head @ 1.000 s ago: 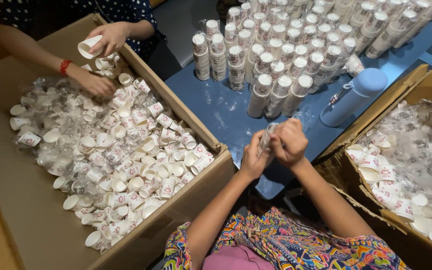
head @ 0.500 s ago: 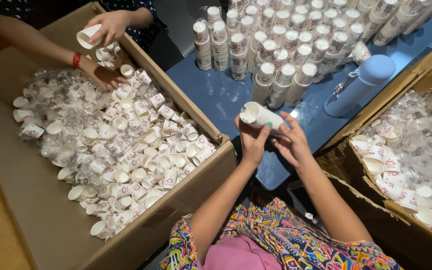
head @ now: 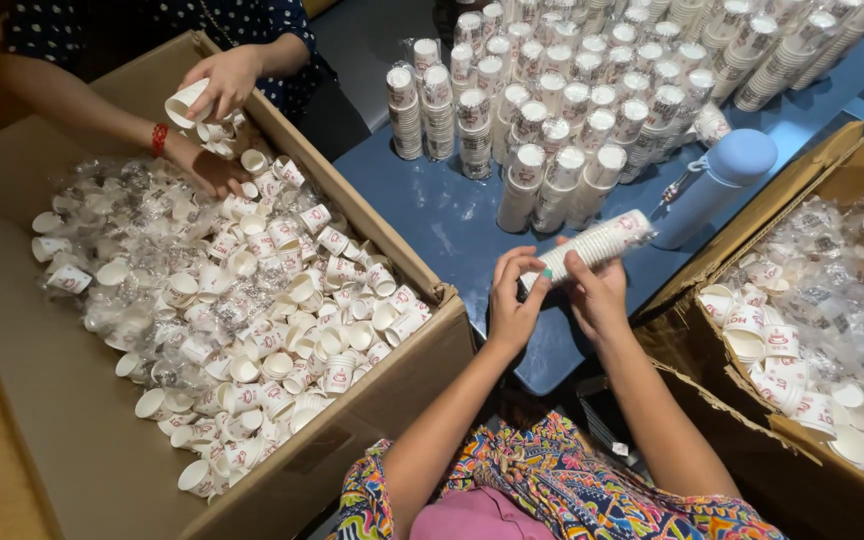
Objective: Packing stacks of paper cups into cardboard boxes.
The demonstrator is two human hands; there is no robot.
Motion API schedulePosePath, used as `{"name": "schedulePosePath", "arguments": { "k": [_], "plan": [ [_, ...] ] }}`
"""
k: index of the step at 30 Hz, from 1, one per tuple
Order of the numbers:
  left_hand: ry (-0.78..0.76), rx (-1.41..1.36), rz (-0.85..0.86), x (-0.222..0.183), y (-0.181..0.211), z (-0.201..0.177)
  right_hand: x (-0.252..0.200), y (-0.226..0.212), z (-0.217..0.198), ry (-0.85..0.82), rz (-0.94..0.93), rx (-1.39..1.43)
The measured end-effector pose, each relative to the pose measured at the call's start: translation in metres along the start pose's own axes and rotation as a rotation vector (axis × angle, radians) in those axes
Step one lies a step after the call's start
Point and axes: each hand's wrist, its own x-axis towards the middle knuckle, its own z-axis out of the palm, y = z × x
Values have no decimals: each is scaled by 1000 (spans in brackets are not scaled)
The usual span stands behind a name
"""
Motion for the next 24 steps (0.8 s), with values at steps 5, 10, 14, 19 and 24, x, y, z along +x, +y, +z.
{"name": "schedulePosePath", "arguments": {
  "k": [5,10,14,19,24],
  "plan": [
    [61,73,-5,15,25,-14,18,1,-17,165,-526,-841],
    [27,99,30,22,46,-28,45,19,-17,126,-603,-1257],
    [-97,94,0,14,85,-68,63,34,-14,211,-564,-1178],
    [15,399,170,-18,111,-151,30,40,8,304,-712,-1193],
    [280,831,47,-62,122,-256,-4,52,28,172,-1073,-1270]
  ]
}}
